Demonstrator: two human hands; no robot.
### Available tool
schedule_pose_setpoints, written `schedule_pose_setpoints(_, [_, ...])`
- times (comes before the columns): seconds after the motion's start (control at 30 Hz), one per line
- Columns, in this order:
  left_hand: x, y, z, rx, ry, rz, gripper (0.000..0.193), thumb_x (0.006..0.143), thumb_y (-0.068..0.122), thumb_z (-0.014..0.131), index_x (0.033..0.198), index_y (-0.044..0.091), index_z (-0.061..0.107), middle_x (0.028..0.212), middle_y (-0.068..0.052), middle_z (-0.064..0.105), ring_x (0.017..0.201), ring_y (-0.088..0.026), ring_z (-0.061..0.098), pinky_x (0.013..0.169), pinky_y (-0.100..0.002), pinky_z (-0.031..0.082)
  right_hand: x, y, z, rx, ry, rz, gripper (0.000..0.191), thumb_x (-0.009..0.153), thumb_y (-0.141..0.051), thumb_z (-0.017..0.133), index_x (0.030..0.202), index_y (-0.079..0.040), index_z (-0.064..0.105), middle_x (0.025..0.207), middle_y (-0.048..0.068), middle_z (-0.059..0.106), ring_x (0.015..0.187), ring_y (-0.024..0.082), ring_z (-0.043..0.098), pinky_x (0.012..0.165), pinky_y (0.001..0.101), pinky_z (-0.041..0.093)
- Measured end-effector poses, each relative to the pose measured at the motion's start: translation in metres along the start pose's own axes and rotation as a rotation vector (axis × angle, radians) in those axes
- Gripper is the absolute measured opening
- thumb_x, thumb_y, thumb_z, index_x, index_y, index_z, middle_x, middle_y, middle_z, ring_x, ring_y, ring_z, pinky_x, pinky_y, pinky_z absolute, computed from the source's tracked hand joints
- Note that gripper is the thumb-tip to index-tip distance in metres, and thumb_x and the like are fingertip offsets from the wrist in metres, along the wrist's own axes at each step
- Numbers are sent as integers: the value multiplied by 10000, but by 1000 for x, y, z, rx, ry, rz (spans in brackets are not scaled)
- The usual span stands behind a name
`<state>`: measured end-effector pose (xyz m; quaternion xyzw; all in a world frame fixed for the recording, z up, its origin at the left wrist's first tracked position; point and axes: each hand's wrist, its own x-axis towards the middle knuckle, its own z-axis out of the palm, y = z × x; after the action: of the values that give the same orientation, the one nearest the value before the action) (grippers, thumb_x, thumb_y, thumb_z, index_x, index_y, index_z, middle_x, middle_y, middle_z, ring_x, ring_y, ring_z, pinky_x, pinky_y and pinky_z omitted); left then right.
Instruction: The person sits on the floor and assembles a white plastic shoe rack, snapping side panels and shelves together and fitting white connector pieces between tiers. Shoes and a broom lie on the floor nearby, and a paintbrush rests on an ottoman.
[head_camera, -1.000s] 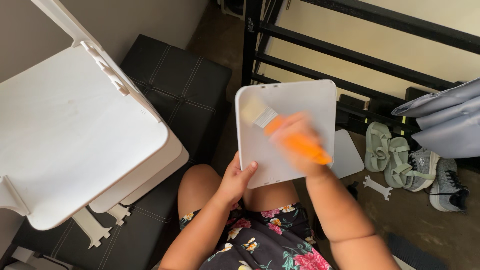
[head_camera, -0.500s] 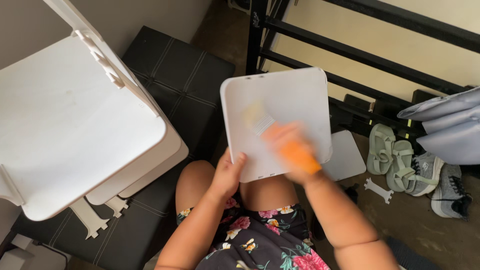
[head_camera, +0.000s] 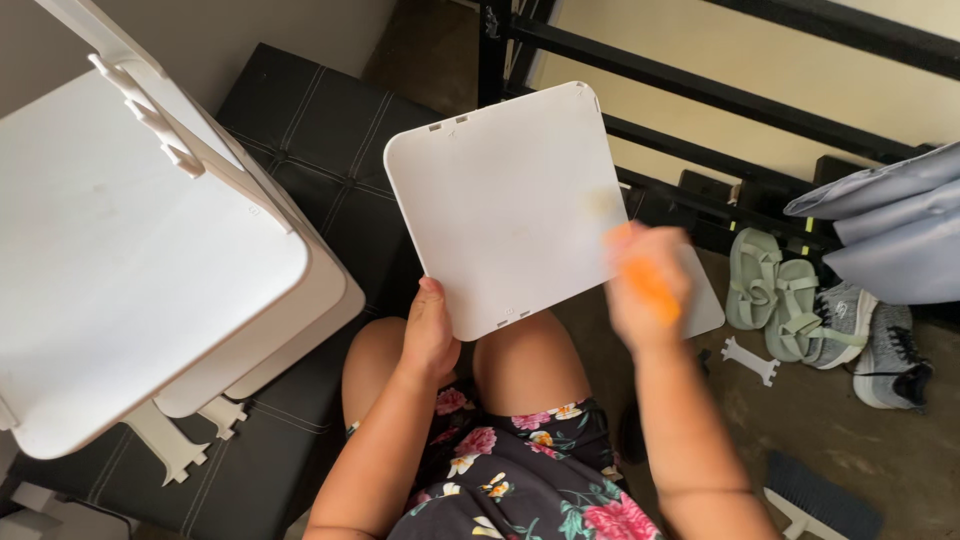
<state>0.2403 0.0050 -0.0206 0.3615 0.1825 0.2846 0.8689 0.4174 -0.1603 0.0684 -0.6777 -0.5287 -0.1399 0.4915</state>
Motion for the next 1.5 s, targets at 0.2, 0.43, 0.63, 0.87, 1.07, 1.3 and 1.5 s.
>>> schedule_pose_setpoints(0.2, [1,10,9,-112,78,-96,872,917,668,467,1511,33,411,1506,-99,520,1369,-252,513,1139,-429,412,11,-13,-14,152,133,181,96,1021,10,690,1003,-74,647,1025,56,672,893,228,701,851,328,582])
schedule_pose_setpoints(0.43, [5,6,12,-162,113,22,776,978,588,463,1546,70,360,1542,-67,470,1404,-249,467,1171,-427,375,15,-78,2,227,-224,-154,126,817,-9,764,870,-80,674,941,76,677,853,278,691,815,388,572])
schedule_pose_setpoints(0.63, [2,5,5,-62,180,116,584,1057,445,443,1499,66,394,1493,-82,513,1363,-247,508,1156,-417,412,19,-19,-20,-298,227,95,147,935,95,732,958,-30,659,1004,128,660,921,304,676,814,375,565])
schedule_pose_setpoints(0.87, [-4,-5,-5,-116,166,46,575,1044,435,473,1481,65,429,1444,-89,549,1305,-257,550,1105,-430,452,-18,-55,19,873,-238,372,150,834,22,754,867,-68,639,975,83,684,952,221,690,845,359,568])
schedule_pose_setpoints(1.07, [-17,-9,-20,-39,135,35,594,1025,433,482,1506,88,426,1457,-65,559,1314,-223,559,1106,-401,449,60,37,-9,-253,374,156,92,1083,25,662,1014,-26,628,1128,72,622,1013,162,660,890,267,561])
schedule_pose_setpoints(1.3, [-18,-29,-19,59,50,66,541,1074,389,497,1488,44,447,1408,-79,586,1267,-206,567,1090,-381,455,46,-41,48,273,-98,-144,89,931,19,675,922,-56,628,1039,97,658,980,228,685,881,327,568])
schedule_pose_setpoints(1.5, [-33,-23,-31,58,96,63,515,1064,375,497,1469,58,471,1376,-78,595,1228,-197,589,1057,-381,474,75,24,31,346,316,156,108,1043,35,670,1013,-47,606,986,64,616,897,201,659,854,318,575])
